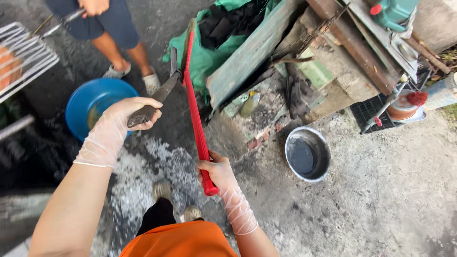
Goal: The person sweeps a concrete floor using a red broom and a metal dustpan, gathering debris into a green sack. They move around an outdoor area with a charcoal grill and various tools, sweeping different sections of the ground.
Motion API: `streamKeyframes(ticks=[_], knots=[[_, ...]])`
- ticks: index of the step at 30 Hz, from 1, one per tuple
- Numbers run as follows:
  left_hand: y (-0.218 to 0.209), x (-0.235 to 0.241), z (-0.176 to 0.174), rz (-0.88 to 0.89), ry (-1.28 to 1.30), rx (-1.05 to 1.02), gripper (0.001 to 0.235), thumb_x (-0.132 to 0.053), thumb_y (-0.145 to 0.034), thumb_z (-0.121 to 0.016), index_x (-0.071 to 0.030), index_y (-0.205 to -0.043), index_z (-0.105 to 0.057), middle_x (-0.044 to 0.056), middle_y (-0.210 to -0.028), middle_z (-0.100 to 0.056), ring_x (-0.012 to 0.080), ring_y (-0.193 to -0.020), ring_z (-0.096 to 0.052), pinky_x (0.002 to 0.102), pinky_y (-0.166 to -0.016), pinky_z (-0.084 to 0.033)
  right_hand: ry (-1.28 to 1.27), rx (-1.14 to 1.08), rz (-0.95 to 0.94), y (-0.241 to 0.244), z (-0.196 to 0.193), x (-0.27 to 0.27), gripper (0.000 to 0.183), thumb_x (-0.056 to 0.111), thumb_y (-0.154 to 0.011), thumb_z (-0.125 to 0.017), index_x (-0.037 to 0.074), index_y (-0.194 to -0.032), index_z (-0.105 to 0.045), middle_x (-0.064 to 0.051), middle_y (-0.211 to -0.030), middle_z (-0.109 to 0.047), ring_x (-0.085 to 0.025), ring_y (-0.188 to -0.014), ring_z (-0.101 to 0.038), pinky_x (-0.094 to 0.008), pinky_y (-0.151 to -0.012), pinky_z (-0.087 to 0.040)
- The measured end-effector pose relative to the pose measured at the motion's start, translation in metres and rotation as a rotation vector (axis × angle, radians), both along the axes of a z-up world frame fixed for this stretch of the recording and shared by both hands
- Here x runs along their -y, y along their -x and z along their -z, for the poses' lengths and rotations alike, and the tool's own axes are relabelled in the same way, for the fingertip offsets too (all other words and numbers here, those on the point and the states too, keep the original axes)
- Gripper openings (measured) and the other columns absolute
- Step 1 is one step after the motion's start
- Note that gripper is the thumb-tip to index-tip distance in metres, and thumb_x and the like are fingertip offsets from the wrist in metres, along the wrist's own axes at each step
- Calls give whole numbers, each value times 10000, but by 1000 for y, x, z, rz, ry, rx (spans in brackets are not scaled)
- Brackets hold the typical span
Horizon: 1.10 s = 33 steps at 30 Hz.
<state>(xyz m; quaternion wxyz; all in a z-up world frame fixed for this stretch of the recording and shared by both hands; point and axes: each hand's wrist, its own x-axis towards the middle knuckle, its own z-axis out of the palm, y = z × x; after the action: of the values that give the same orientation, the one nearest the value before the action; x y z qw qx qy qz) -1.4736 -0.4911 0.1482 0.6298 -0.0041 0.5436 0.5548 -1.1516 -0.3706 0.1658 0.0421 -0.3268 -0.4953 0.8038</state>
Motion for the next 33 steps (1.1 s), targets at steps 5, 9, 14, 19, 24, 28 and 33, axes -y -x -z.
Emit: streamKeyframes(ticks=[5, 9, 14, 19, 24, 28, 33], knots=[[125, -70, 0, -30, 9, -168, 226, -223, -897, -717, -35, -788, -654, 79, -658, -659, 161, -466, -578, 267, -390, -431, -113, 16, 36, 118, -2, -47, 271, 55, -837, -675, -79, -1072, -659, -88, -663, -628, -171, -492, -613, -303, -449, -485], [220, -130, 7, 99, -23, -134, 288, -266, -870, -692, -21, -732, -628, 95, -580, -617, 188, -415, -543, 299, -346, -415, -79, 17, 157, 213, -4, -74, 275, 50, -804, -658, -50, -1060, -667, -80, -635, -627, -177, -463, -600, -313, -418, -477], [318, -204, 12, 125, -50, -80, 248, -233, -884, -681, -37, -741, -633, 82, -598, -625, 175, -442, -554, 285, -390, -446, -42, 43, 201, 293, -27, -112, 297, 62, -847, -658, -70, -1113, -641, -88, -673, -622, -172, -481, -600, -303, -421, -472], [411, -287, 32, 126, -74, 75, 211, -194, -904, -682, -45, -784, -595, 80, -626, -634, 155, -473, -594, 270, -383, -417, 4, 70, 259, 381, -25, -173, 361, 70, -822, -653, -12, -1174, -652, -74, -704, -619, -157, -474, -587, -301, -405, -469], [501, -372, 52, 112, -11, 128, 187, -157, -911, -695, -48, -868, -550, 85, -669, -625, 163, -491, -606, 271, -402, -432, 51, 97, 313, 481, -6, -248, 293, 58, -818, -668, -48, -1090, -647, -85, -707, -632, -162, -475, -583, -312, -399, -461], [571, -443, 41, 161, -19, 75, 192, -189, -876, -691, -37, -829, -582, 95, -641, -611, 170, -456, -568, 280, -378, -422, 70, 32, 282, 554, -5, -322, 255, 69, -836, -671, -75, -1044, -636, -113, -669, -610, -176, -473, -590, -311, -399, -463], [635, -490, 21, 123, 22, 43, 164, -189, -873, -682, -51, -850, -596, 70, -673, -631, 146, -526, -593, 260, -416, -455, 16, 149, 215, 613, -24, -391, 278, 88, -848, -674, -99, -1049, -626, -105, -673, -605, -179, -468, -585, -323, -393, -474]])
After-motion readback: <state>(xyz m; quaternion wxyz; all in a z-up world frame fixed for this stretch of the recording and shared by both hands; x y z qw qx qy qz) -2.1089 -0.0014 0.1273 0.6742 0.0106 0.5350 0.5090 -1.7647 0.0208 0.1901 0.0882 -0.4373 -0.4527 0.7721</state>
